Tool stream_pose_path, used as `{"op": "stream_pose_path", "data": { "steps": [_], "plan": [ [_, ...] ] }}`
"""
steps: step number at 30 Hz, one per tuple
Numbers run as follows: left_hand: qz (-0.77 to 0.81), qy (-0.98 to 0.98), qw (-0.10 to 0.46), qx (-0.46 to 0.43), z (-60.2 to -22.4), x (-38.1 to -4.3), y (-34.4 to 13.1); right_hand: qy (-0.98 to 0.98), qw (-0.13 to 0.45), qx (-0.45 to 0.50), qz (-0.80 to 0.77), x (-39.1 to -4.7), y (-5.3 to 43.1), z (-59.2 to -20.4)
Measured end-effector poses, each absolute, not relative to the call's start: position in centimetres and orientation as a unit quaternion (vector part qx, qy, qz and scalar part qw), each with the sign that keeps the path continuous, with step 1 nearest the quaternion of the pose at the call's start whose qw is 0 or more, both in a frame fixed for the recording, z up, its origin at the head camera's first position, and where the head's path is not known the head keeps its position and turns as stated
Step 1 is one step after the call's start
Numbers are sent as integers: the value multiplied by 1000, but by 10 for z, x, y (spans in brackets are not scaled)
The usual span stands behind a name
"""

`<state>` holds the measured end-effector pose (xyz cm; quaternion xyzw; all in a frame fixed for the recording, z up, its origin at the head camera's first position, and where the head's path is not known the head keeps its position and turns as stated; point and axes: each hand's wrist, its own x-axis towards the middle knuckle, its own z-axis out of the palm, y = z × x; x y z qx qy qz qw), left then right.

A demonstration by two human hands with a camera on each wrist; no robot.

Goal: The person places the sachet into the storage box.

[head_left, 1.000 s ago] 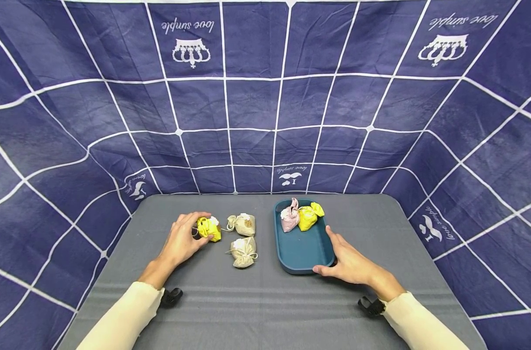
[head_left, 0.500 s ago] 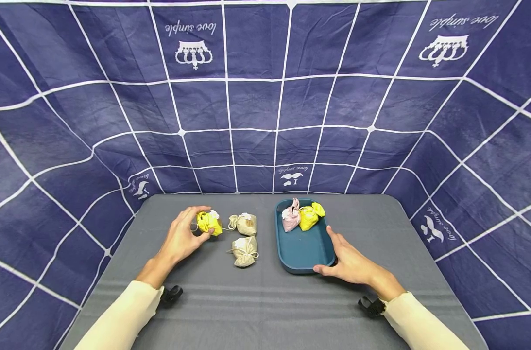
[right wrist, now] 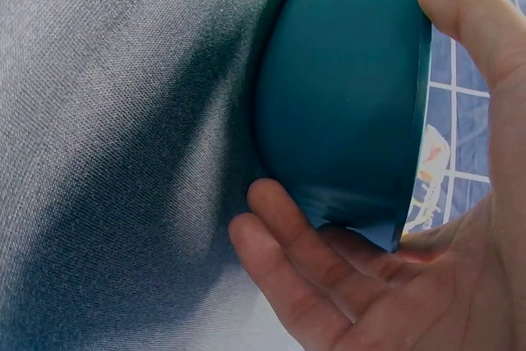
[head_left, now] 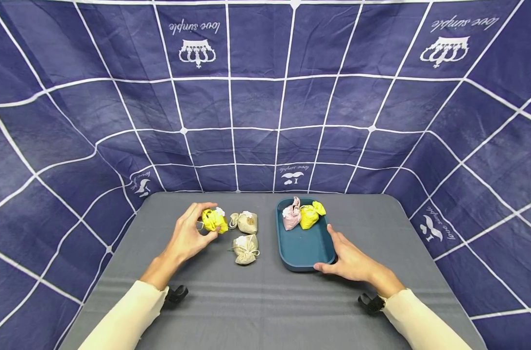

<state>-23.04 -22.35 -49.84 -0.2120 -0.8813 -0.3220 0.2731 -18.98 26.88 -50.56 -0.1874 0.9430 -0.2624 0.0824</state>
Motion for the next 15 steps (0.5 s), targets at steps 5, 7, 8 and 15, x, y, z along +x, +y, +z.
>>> {"op": "stream_pose_path", "data": {
  "steps": [5,7,8,15],
  "plan": [
    [-324,-881,264,-220,-492,-225,-215,944,85,-186,-260,-190,269,-507],
    [-326,-880,264,-225,-489,-224,-212,944,82,-187,-260,-190,270,-508],
    [-327,-878,264,-228,-488,-223,-210,943,80,-188,-261,-190,270,-508],
    [-338,-870,262,-245,-478,-221,-199,943,85,-189,-261,-191,269,-506]
  ]
}}
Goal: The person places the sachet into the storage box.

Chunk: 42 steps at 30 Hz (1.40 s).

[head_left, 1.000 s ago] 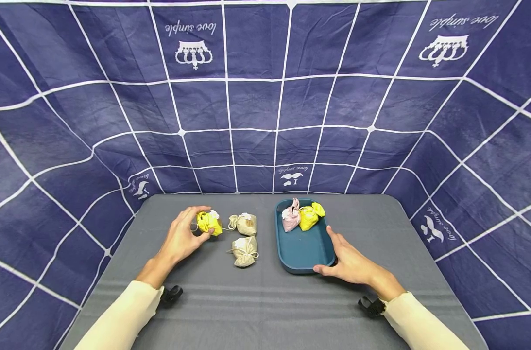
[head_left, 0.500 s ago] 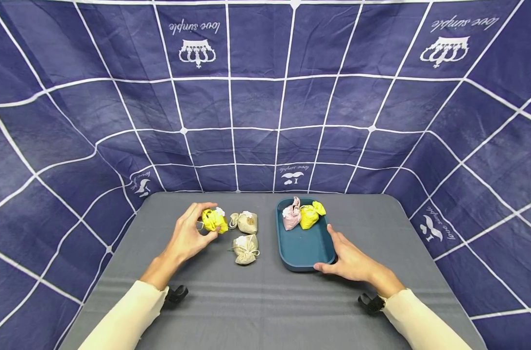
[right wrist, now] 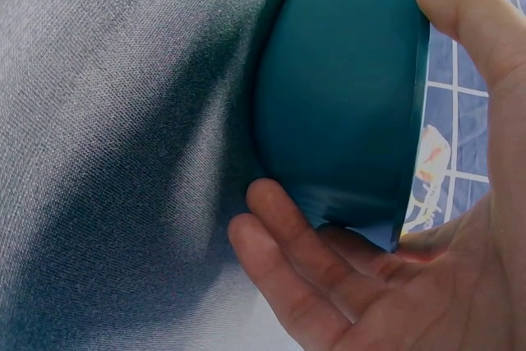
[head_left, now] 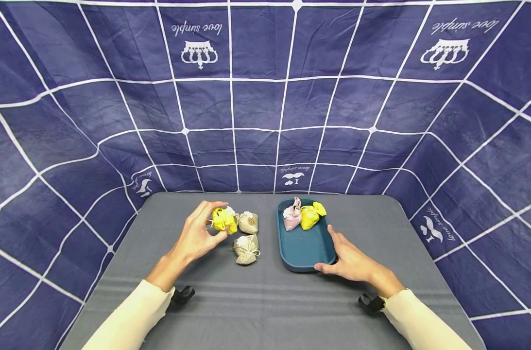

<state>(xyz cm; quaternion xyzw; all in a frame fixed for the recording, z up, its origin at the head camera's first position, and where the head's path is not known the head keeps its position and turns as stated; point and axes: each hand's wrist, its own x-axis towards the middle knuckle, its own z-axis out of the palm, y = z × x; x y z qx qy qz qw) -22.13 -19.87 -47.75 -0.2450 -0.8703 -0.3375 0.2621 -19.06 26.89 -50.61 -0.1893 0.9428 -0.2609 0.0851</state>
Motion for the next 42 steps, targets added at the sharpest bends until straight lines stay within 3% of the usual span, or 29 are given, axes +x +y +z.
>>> {"op": "stream_pose_path", "data": {
  "steps": [42],
  "plan": [
    [-363,-851,196,-325,-456,-219,-93,939,70,-200,-270,-189,270,-511]
  ]
}}
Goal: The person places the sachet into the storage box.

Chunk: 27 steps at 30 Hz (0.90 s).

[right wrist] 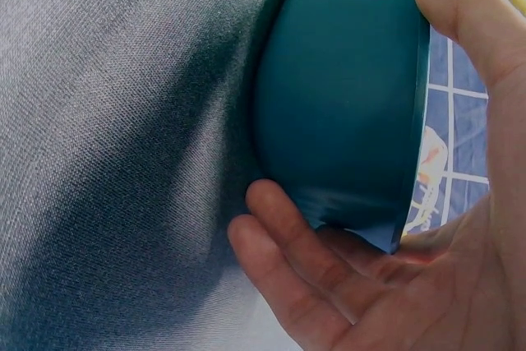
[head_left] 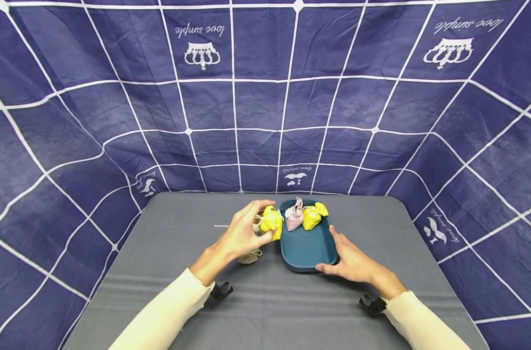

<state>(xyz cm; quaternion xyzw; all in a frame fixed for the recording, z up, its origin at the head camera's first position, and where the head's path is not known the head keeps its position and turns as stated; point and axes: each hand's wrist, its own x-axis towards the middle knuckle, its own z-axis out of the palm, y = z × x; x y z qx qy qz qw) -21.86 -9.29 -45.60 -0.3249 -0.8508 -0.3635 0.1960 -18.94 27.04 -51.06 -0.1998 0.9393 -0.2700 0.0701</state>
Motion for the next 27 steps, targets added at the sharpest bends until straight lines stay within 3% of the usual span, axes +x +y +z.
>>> {"op": "stream_pose_path", "data": {
  "steps": [27],
  "plan": [
    [-359,-862,118,-337,-462,-242,-32,941,95,-190,-263,-191,269,-508]
  ]
}}
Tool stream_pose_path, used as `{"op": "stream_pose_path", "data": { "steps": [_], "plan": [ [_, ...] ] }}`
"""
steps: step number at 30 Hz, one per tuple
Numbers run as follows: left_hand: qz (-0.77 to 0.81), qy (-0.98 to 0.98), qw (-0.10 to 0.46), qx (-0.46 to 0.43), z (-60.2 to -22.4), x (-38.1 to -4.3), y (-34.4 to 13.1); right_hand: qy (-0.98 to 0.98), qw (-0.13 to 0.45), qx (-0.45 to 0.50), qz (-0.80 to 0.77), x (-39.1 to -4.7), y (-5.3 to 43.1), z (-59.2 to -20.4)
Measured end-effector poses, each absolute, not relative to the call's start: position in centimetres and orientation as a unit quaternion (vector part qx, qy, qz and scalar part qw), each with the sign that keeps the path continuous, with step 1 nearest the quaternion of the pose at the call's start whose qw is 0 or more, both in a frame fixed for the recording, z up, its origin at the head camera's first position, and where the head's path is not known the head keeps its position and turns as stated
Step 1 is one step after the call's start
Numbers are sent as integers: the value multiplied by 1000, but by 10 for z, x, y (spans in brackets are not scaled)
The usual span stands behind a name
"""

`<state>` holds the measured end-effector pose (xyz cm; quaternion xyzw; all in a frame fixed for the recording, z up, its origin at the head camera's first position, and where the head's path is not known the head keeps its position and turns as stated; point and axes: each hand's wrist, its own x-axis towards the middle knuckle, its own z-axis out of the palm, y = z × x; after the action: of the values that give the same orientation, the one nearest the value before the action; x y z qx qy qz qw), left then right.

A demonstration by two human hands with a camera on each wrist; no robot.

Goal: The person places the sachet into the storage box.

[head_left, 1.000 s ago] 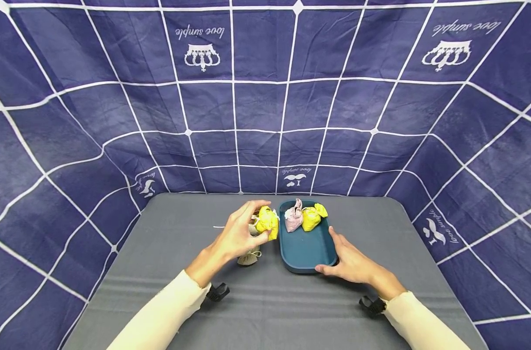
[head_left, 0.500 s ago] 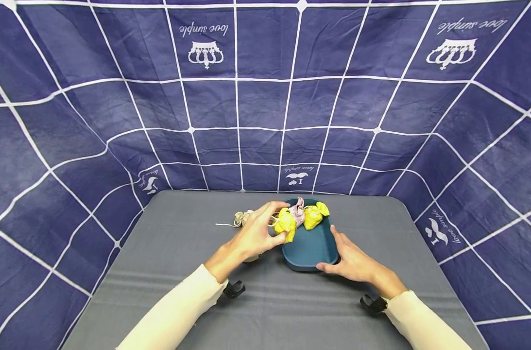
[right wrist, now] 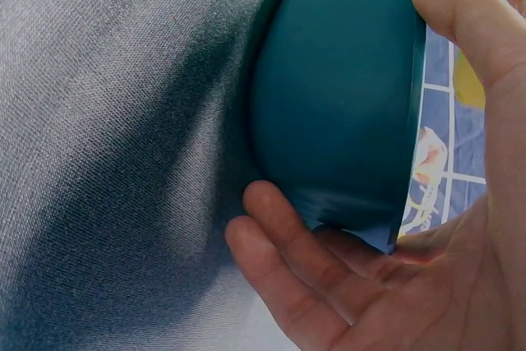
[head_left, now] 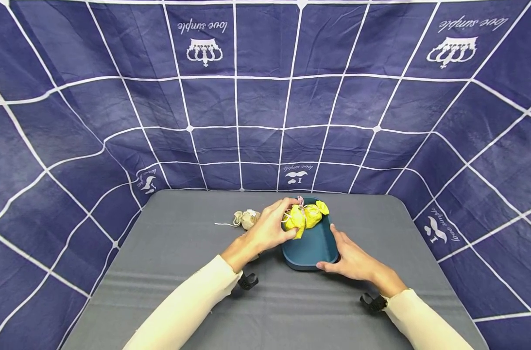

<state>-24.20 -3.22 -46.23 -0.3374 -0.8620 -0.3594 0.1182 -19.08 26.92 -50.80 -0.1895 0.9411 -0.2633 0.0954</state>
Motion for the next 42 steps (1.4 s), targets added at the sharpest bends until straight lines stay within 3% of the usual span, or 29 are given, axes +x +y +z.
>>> {"op": "stream_pose_path", "data": {
  "steps": [9,12,13,19,20,26,42],
  "plan": [
    [-351,-870,84,-335,-459,-258,-6,941,95,-187,-266,-191,270,-505],
    [-331,-872,95,-348,-460,-263,-2,940,94,-188,-268,-190,269,-506],
    [-333,-867,96,-357,-476,-277,0,940,92,-189,-269,-190,269,-507],
    [-329,-871,47,-362,-487,-295,13,938,94,-187,-277,-187,270,-509],
    [-321,-877,38,-354,-471,-283,15,938,93,-187,-277,-187,270,-509],
    [-289,-896,41,-335,-459,-276,29,938,85,-187,-278,-189,270,-509],
    [-238,-915,6,-325,-465,-272,34,938,79,-190,-279,-189,271,-510]
  ]
}}
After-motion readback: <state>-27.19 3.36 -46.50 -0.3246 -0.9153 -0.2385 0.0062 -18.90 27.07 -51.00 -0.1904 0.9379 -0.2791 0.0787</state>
